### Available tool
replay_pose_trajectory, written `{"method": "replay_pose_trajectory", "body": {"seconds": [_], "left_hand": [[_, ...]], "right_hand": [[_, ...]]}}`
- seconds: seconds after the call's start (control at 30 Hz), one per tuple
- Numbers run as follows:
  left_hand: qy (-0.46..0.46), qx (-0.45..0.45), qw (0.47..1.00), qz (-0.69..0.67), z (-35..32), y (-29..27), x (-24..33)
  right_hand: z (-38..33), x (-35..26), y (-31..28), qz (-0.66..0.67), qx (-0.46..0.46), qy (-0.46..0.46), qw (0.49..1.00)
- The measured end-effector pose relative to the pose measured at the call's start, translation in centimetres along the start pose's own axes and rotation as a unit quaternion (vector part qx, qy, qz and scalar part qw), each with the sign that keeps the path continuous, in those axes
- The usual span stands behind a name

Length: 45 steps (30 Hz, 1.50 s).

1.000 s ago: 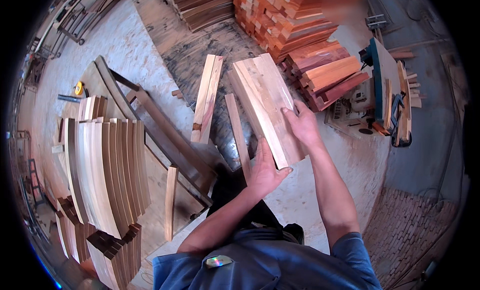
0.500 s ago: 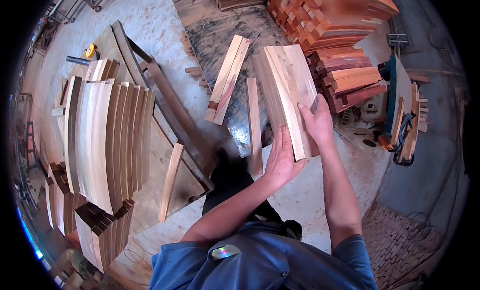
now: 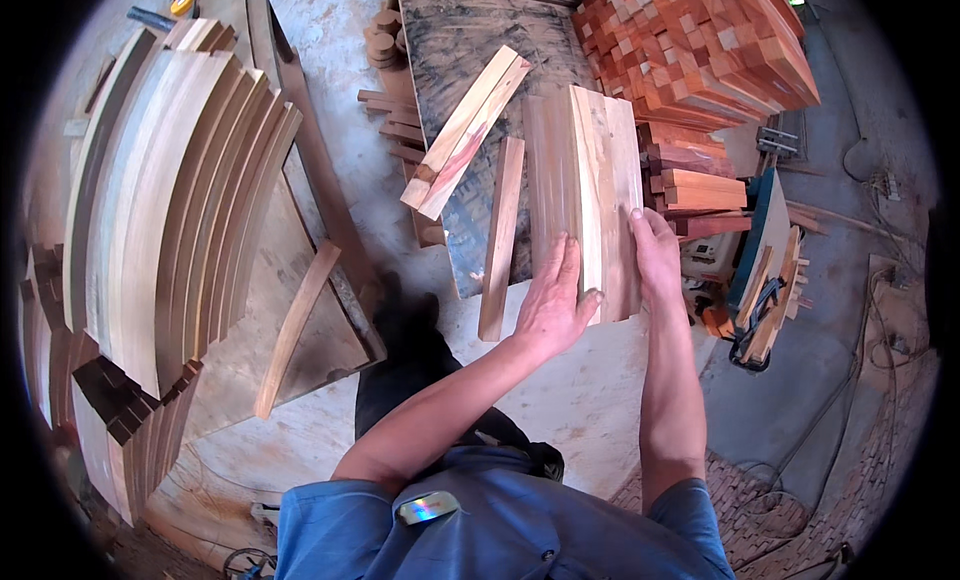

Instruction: The person picks up individual wooden planks from a pile on the floor and stacks them onto a workbench. The person handles the planks one by one, aligning them to form a neat stack on the table surface.

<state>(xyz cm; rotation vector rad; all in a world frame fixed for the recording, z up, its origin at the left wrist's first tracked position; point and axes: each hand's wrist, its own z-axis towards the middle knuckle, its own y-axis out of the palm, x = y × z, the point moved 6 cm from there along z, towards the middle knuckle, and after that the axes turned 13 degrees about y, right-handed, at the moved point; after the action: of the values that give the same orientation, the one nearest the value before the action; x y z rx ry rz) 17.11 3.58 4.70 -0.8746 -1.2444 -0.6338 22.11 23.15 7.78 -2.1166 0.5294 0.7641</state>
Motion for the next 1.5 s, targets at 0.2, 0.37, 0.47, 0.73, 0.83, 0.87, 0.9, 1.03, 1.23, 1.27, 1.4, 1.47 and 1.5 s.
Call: {"method": "replay_pose_trajectory", "body": {"seconds": [0.2,0.37,0.47,0.73,0.83,0.87,0.9,1.03,1.23,1.27,1.4,1.47,1.5], "left_hand": [[0.014,0.015,1.000,-0.003,-0.1,0.1,-0.2],[0.010,0.017,1.000,0.007,0.1,-0.3,0.0],[0.010,0.017,1.000,0.013,0.1,-0.3,0.1],[-0.046,-0.035,0.998,-0.016,-1.8,0.7,0.1],[-0.050,-0.049,0.997,0.014,-2.5,1.3,0.2],[-0.050,-0.054,0.997,0.016,-2.6,1.5,0.2],[-0.052,-0.057,0.997,0.020,-2.7,1.6,0.0],[-0.061,-0.052,0.997,0.015,-2.7,2.0,-0.1],[-0.039,-0.033,0.998,0.028,-2.8,1.9,0.3],[-0.034,-0.029,0.998,0.032,-3.0,2.0,0.3],[-0.016,-0.007,0.999,0.033,-3.6,2.6,0.1],[-0.014,0.003,1.000,0.027,-3.7,2.9,0.0],[-0.015,0.005,1.000,0.025,-3.6,3.0,-0.1]], "right_hand": [[-0.7,-0.7,0.6,0.014,-0.012,0.004,1.000],[-0.3,-0.3,1.0,-0.031,0.027,-0.027,0.999],[-0.5,-0.4,0.9,-0.157,0.108,-0.078,0.978],[-0.7,1.2,0.3,0.032,-0.074,0.002,0.997],[-1.9,4.3,-1.0,0.059,-0.123,0.111,0.984],[-2.4,5.4,-1.2,0.092,-0.125,0.135,0.979],[-2.8,6.3,-1.2,0.125,-0.131,0.158,0.971],[-3.5,9.5,-1.3,0.212,-0.149,0.170,0.951],[-2.9,11.6,-1.8,0.280,-0.170,0.166,0.930],[-2.9,11.9,-1.8,0.292,-0.174,0.168,0.925],[-3.0,12.4,-1.6,0.309,-0.172,0.169,0.920],[-3.3,12.1,-1.4,0.323,-0.173,0.167,0.915],[-3.5,12.0,-1.3,0.320,-0.171,0.169,0.916]]}}
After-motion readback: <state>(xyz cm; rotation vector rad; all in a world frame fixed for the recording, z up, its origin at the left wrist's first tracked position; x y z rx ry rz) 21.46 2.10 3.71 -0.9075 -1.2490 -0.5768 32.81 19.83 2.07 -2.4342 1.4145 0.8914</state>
